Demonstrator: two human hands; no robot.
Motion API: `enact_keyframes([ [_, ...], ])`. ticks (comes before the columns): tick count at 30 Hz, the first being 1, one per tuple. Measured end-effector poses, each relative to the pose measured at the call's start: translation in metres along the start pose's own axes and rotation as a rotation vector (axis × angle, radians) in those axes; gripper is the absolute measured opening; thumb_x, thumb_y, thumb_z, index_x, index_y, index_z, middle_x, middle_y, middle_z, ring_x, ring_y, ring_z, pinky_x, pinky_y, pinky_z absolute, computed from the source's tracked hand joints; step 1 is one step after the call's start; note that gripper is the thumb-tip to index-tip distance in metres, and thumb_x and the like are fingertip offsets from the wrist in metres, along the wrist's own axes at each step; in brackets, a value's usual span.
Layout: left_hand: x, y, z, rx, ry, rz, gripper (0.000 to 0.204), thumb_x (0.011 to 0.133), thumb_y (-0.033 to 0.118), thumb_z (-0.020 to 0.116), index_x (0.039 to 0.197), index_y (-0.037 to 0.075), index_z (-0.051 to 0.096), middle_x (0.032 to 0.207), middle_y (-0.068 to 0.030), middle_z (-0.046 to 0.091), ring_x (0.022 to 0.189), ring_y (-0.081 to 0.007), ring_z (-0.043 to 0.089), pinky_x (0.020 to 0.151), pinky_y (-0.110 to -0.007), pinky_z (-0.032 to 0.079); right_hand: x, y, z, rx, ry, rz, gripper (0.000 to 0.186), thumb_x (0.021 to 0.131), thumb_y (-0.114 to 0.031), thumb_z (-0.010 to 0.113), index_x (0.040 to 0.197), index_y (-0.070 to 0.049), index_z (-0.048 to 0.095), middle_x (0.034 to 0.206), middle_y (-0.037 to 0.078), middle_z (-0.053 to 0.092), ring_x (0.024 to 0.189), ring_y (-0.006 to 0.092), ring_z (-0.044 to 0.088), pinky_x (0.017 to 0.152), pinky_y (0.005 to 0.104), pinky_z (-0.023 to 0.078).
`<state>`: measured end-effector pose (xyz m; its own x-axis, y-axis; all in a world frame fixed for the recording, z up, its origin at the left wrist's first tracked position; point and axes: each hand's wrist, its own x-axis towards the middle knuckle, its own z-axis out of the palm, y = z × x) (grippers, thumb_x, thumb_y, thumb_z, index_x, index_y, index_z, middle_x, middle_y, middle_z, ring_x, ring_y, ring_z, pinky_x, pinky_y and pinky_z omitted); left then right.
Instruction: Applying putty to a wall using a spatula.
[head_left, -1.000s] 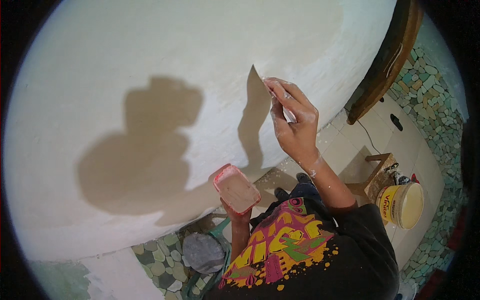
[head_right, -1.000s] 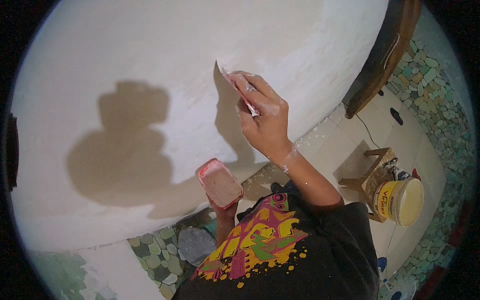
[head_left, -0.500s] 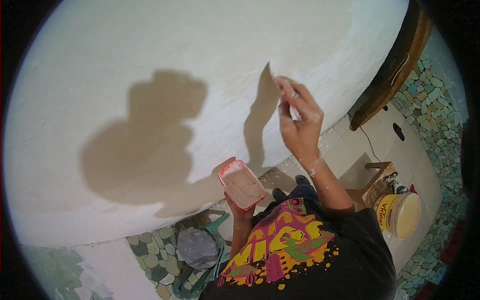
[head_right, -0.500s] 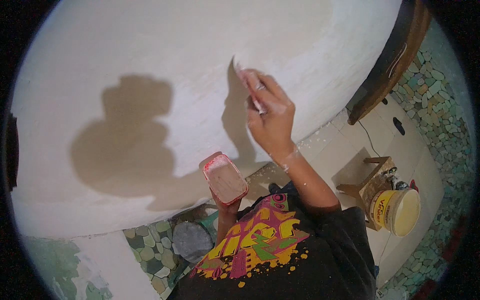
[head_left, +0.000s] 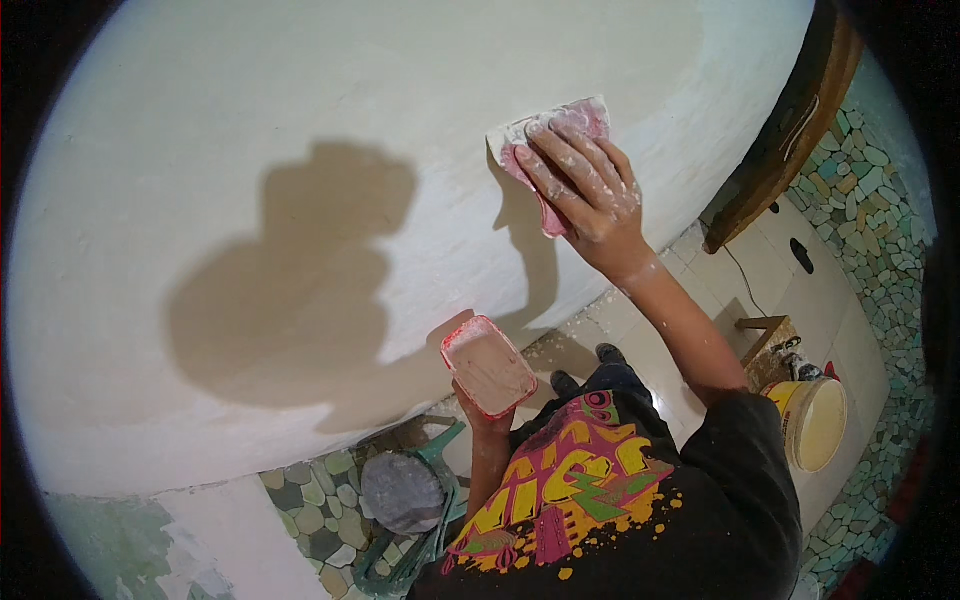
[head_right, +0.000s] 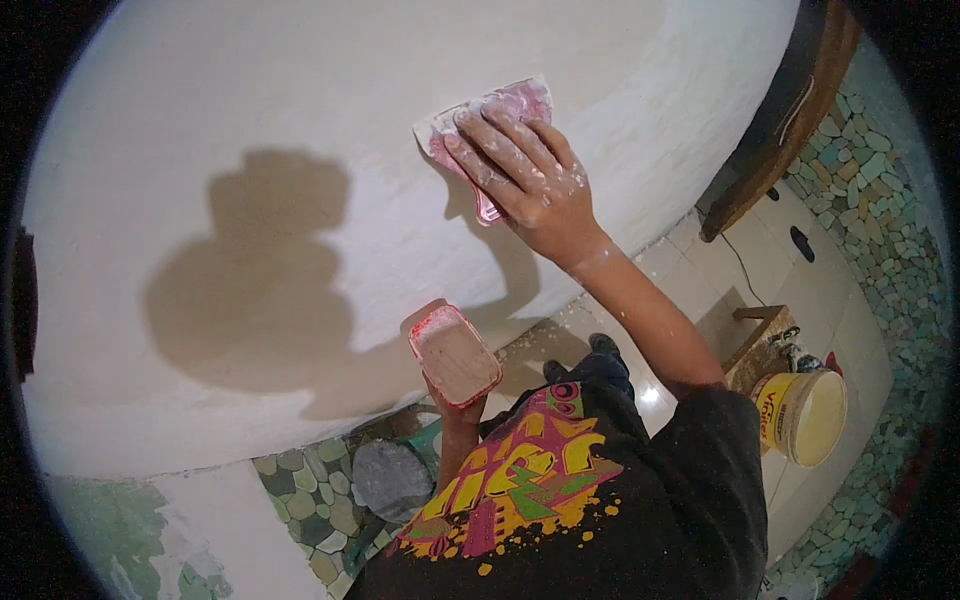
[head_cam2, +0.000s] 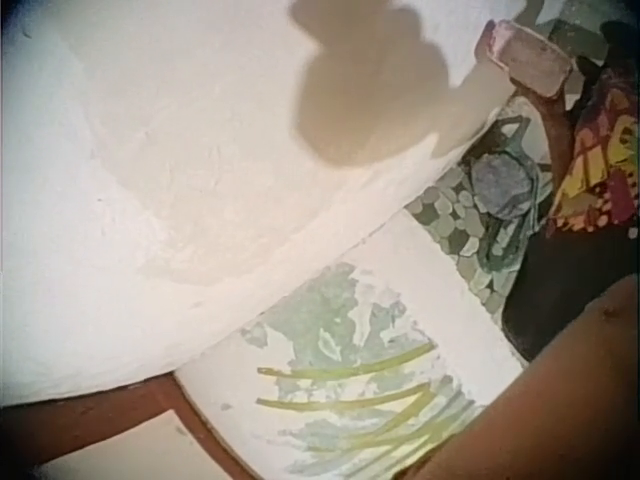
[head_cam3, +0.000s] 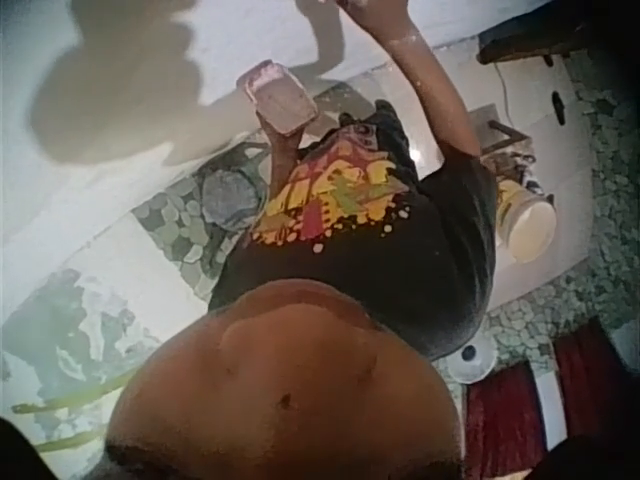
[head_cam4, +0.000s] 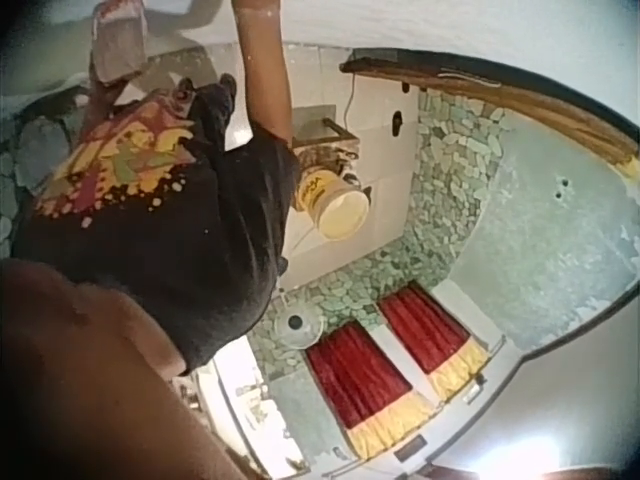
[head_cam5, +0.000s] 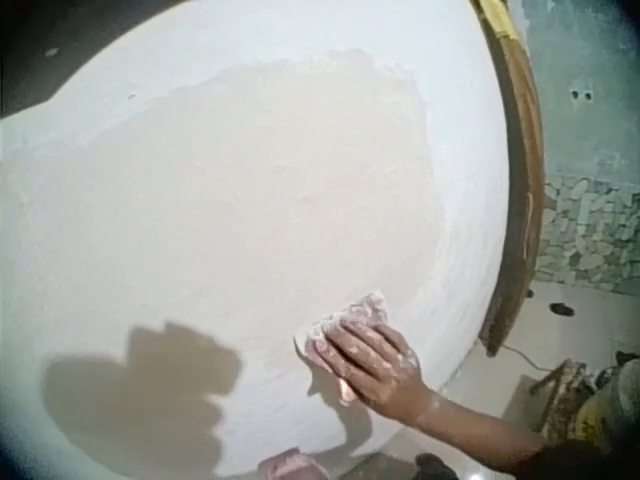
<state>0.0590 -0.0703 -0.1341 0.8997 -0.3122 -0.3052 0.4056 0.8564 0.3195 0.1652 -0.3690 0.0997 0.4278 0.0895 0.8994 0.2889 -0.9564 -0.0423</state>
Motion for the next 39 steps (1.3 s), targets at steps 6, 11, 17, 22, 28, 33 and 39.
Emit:
enact_keyframes([
  [6,-0.007,0.003,-0.012,0.014,-0.022,0.022,0.064,0.104,0.059,0.052,0.154,0.020,0.045,0.150,-0.0079,0.054,0.136,-0.0327,0.055,0.111,-0.058,0.048,-0.048,0.007,0.012,0.069,-0.045,0.028,0.047,0.085,-0.010,0.075,0.132,-0.015,0.073,0.140,0.006,0.068,0.126,0.0272,0.065,0.108,0.0420,0.046],
  [11,-0.009,0.005,-0.004,-0.048,-0.029,0.021,0.063,0.104,0.058,0.052,0.154,0.020,0.046,0.149,-0.0080,0.055,0.136,-0.0335,0.055,0.110,-0.058,0.049,-0.038,0.001,-0.007,0.387,0.191,0.538,0.043,0.095,0.005,0.066,0.137,-0.004,0.068,0.131,0.015,0.069,0.123,0.0256,0.066,0.103,0.0359,0.051],
  [17,-0.014,0.004,-0.008,0.007,0.011,0.084,0.063,0.104,0.057,0.052,0.154,0.019,0.047,0.149,-0.0085,0.056,0.134,-0.0347,0.056,0.108,-0.060,0.050,0.010,-0.002,-0.022,0.587,0.178,0.724,0.042,0.097,0.013,0.056,0.137,0.004,0.066,0.130,0.011,0.068,0.117,0.0190,0.066,0.099,0.0306,0.055],
  [22,-0.015,0.004,0.001,-0.080,-0.028,0.037,0.061,0.105,0.055,0.052,0.154,0.019,0.048,0.151,-0.0093,0.056,0.134,-0.0351,0.057,0.107,-0.061,0.051,0.016,-0.056,-0.014,0.545,0.172,0.559,0.065,0.074,0.014,0.053,0.133,-0.006,0.071,0.122,0.015,0.071,0.096,0.0236,0.073,0.079,0.0304,0.059],
  [28,-0.007,0.006,0.006,-0.013,0.034,0.022,0.063,0.104,0.056,0.053,0.155,0.020,0.047,0.152,-0.0077,0.055,0.137,-0.0347,0.055,0.110,-0.060,0.049,0.011,-0.100,-0.010,0.706,-0.125,0.402,0.055,0.076,0.012,0.060,0.128,-0.001,0.071,0.129,0.020,0.071,0.115,0.0361,0.070,0.100,0.0439,0.055],
  [33,-0.016,0.002,-0.001,0.196,0.029,0.131,0.065,0.103,0.057,0.054,0.156,0.020,0.046,0.153,-0.0067,0.054,0.138,-0.0325,0.055,0.113,-0.059,0.046,-0.002,-0.080,-0.017,0.781,-0.028,0.407,0.058,0.075,0.015,0.062,0.130,-0.003,0.072,0.129,0.019,0.070,0.119,0.0377,0.068,0.098,0.0435,0.055],
  [39,-0.026,-0.004,0.009,-0.010,0.088,0.093,0.063,0.106,0.057,0.047,0.155,0.018,0.045,0.149,-0.0095,0.056,0.128,-0.0320,0.062,0.103,-0.053,0.057,-0.011,-0.041,-0.023,0.233,0.032,0.229,0.048,0.083,-0.003,0.069,0.131,-0.009,0.073,0.131,0.010,0.071,0.120,0.0311,0.066,0.103,0.0431,0.047],
])
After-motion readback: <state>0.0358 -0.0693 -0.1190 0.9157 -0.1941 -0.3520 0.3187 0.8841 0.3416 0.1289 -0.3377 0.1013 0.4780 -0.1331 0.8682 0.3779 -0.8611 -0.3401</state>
